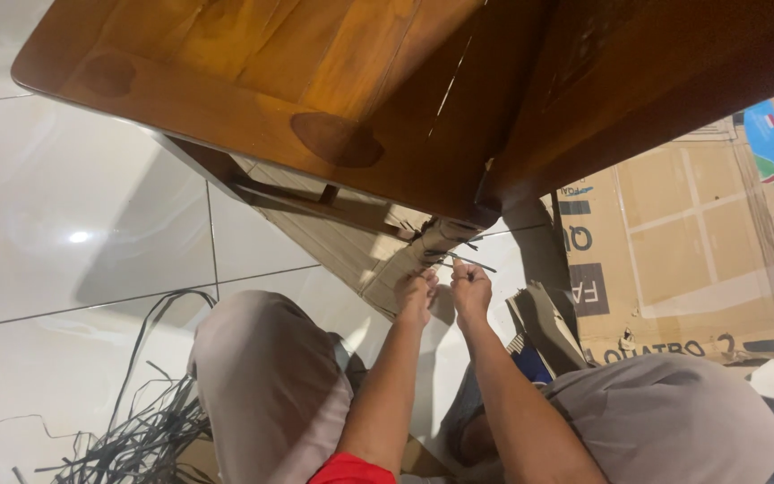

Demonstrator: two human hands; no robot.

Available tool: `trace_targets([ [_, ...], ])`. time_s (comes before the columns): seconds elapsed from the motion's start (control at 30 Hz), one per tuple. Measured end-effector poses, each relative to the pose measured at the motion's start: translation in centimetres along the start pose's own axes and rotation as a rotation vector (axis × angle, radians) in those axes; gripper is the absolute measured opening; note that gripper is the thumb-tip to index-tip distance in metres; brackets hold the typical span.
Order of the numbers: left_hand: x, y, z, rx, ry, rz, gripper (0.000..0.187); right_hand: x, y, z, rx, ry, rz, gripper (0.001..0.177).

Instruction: Wrapping wooden chair legs with protective plastic ties and cardboard

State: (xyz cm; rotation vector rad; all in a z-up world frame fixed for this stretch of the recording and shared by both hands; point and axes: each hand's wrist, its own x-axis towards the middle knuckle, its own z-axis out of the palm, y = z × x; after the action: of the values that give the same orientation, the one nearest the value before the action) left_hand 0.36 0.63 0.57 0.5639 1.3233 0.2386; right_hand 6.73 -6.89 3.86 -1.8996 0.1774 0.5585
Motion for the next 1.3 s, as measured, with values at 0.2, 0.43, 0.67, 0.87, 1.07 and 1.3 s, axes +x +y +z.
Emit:
trace_targets([
  [0.2, 3.0, -2.4, 0.7, -0.149, -0.099, -0.003, 0.016, 0.1, 1.5, -0.4, -0.222, -0.01, -0.01, 0.03],
  [0.43, -1.3, -1.7, 0.9, -0.258, -0.144, -0.016, 0.013, -0.1, 1.8, -0.5, -0.301, -0.041, -0.005, 0.032],
  [0.67, 0.5, -1.5, 1.2, -0.066, -0.123, 0.062, 0.014, -1.8, 0.0, -0.8, -0.403, -0.136, -0.024, 0.036],
  [0.87, 7.1, -3.7, 2.0, 0.118, -0.04, 0.053, 0.017, -2.6, -1.3, -0.9, -0.449, -0.192, -0.096, 0.034],
  [1.07, 11.7, -4.3, 2.7, 0.301, -0.006, 0.072, 0.028, -3.0, -1.6, -0.7, -0.486, -0.197, -0.134, 0.034],
  [1.3, 11.1, -3.3, 2.7, 0.374, -0.036, 0.043, 0.025, -3.4, -1.4, -1.2, -0.517, -0.234, -0.095, 0.035],
])
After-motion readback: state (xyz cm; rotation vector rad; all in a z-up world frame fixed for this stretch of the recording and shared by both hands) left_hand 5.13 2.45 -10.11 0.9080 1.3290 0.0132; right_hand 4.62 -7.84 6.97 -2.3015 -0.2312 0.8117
